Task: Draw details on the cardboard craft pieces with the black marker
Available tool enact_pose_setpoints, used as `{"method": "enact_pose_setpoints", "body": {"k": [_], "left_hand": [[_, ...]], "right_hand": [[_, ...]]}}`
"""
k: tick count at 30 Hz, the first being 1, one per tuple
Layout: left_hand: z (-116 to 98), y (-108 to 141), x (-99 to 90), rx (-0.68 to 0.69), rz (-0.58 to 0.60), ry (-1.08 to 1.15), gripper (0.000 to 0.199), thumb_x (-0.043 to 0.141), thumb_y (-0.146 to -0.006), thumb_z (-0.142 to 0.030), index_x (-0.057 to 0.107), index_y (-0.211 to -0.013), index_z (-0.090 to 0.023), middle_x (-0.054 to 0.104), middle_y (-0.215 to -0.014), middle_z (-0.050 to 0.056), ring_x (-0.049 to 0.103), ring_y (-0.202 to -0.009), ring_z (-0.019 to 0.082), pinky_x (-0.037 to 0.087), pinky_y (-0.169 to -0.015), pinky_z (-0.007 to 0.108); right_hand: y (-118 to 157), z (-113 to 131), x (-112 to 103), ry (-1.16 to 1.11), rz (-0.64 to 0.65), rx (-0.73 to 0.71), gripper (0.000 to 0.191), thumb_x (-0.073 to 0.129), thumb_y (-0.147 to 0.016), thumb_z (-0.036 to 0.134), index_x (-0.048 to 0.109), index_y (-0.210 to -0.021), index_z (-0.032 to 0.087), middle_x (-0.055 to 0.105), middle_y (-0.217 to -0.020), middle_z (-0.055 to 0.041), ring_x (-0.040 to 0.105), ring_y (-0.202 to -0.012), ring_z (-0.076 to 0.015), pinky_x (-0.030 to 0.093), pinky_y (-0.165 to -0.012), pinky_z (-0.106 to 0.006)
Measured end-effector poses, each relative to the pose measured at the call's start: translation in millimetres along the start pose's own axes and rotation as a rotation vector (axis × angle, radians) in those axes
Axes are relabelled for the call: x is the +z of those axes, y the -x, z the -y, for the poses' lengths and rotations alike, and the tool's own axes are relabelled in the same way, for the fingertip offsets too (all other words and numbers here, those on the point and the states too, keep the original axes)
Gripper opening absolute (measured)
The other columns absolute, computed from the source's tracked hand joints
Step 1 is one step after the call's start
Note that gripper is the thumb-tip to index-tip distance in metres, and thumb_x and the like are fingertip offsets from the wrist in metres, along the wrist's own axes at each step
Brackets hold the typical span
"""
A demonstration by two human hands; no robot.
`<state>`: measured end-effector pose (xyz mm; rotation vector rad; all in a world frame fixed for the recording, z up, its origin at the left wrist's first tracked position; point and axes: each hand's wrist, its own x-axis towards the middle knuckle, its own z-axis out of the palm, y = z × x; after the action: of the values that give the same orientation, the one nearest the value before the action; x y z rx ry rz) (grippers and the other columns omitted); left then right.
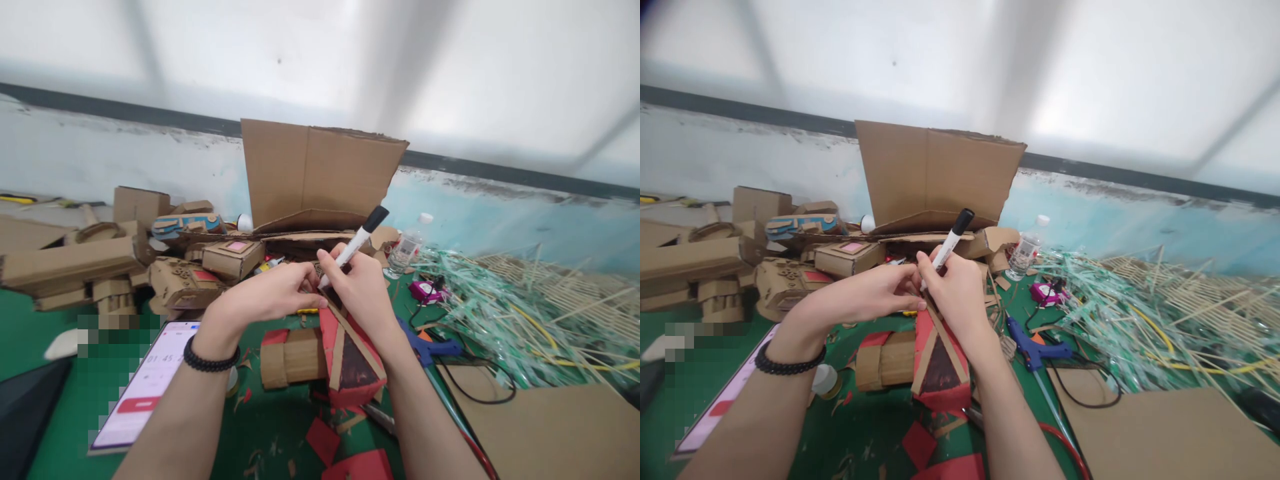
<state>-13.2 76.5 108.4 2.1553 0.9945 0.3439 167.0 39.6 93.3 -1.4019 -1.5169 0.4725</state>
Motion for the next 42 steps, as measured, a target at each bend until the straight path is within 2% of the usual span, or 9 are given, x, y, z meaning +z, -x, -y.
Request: {"method": "enact_pose_setpoints", "body": {"k": [7, 11, 16, 21, 26, 30, 35, 39, 42], "left_hand": [[-1.0, -0.2, -0.1, 0.000, 0.037, -0.017, 0.040, 0.065, -0.089, -0.061, 0.057, -0.097, -0.023, 0.072, -0.090, 0.004, 0.068, -0.083, 0.025, 0.046, -0.068, 0.034], [0.0, -0.5, 0.4, -0.015, 0.031, -0.022, 0.040, 0.066, -0.089, -0.061, 0.058, -0.099, -0.023, 0.072, -0.092, 0.004, 0.068, -0.084, 0.025, 0.046, -0.069, 0.034], [0.1, -1.0, -0.7, 0.003, 0.036, -0.020, 0.039, 0.066, -0.090, -0.060, 0.058, -0.098, -0.023, 0.072, -0.090, 0.004, 0.067, -0.082, 0.024, 0.046, -0.069, 0.034], [-0.3, -1.2, -0.9, -0.024, 0.038, -0.023, 0.041, 0.066, -0.089, -0.062, 0.060, -0.101, -0.022, 0.073, -0.092, 0.004, 0.068, -0.084, 0.025, 0.047, -0.068, 0.034], [0.8, -0.9, -0.5, 0.007, 0.033, -0.011, 0.040, 0.066, -0.090, -0.061, 0.059, -0.097, -0.022, 0.072, -0.090, 0.004, 0.067, -0.082, 0.024, 0.046, -0.068, 0.033], [2.7, -1.5, -0.6, -0.006, 0.037, -0.010, 0.043, 0.068, -0.090, -0.063, 0.060, -0.100, -0.022, 0.073, -0.091, 0.004, 0.068, -0.083, 0.025, 0.046, -0.068, 0.034], [2.9, -1.7, -0.9, 0.009, 0.036, -0.018, 0.037, 0.068, -0.091, -0.057, 0.061, -0.099, -0.022, 0.074, -0.093, 0.005, 0.068, -0.085, 0.025, 0.047, -0.069, 0.033], [1.1, -0.8, -1.0, -0.007, 0.037, -0.014, 0.041, 0.068, -0.091, -0.061, 0.062, -0.101, -0.021, 0.074, -0.093, 0.005, 0.069, -0.085, 0.025, 0.047, -0.069, 0.034], [0.7, -0.4, -1.1, 0.000, 0.037, -0.012, 0.042, 0.068, -0.091, -0.062, 0.061, -0.100, -0.021, 0.074, -0.093, 0.005, 0.068, -0.085, 0.025, 0.047, -0.069, 0.034]], "right_hand": [[-0.7, -0.4, 0.1, -0.010, 0.003, 0.014, 0.042, 0.062, -0.095, 0.058, 0.059, -0.071, 0.024, 0.069, -0.063, 0.0010, 0.062, -0.062, -0.0176, 0.040, -0.066, -0.030], [-0.5, -0.9, 0.2, 0.026, -0.027, -0.013, 0.043, 0.058, -0.097, 0.054, 0.053, -0.066, 0.024, 0.061, -0.058, 0.0018, 0.056, -0.058, -0.0166, 0.035, -0.062, -0.031], [-0.6, 0.0, -0.6, -0.011, -0.001, -0.001, 0.041, 0.061, -0.096, 0.057, 0.058, -0.072, 0.024, 0.067, -0.061, 0.0011, 0.062, -0.061, -0.0181, 0.040, -0.066, -0.030], [-0.2, 0.8, -0.6, 0.026, -0.048, -0.029, 0.044, 0.057, -0.098, 0.054, 0.053, -0.066, 0.025, 0.061, -0.057, 0.0010, 0.057, -0.059, -0.0176, 0.036, -0.063, -0.031], [0.2, 1.4, -0.7, -0.018, -0.007, -0.004, 0.041, 0.062, -0.096, 0.056, 0.057, -0.071, 0.024, 0.067, -0.062, 0.0008, 0.061, -0.061, -0.0174, 0.040, -0.065, -0.029], [-0.5, 1.4, -1.0, 0.035, -0.038, -0.039, 0.045, 0.057, -0.098, 0.054, 0.050, -0.065, 0.024, 0.060, -0.057, 0.0014, 0.054, -0.058, -0.0166, 0.036, -0.063, -0.030], [-0.8, 1.9, -1.2, 0.002, -0.014, -0.023, 0.042, 0.061, -0.097, 0.055, 0.057, -0.071, 0.024, 0.067, -0.060, 0.0007, 0.061, -0.060, -0.0177, 0.040, -0.065, -0.030], [0.4, 0.8, -1.0, 0.046, -0.047, -0.029, 0.045, 0.057, -0.099, 0.054, 0.050, -0.066, 0.025, 0.062, -0.057, 0.0012, 0.056, -0.058, -0.0168, 0.037, -0.064, -0.030], [1.1, 0.7, -1.0, 0.011, -0.028, -0.004, 0.045, 0.059, -0.099, 0.057, 0.054, -0.069, 0.024, 0.065, -0.060, 0.0012, 0.059, -0.059, -0.0171, 0.038, -0.065, -0.030]]}}
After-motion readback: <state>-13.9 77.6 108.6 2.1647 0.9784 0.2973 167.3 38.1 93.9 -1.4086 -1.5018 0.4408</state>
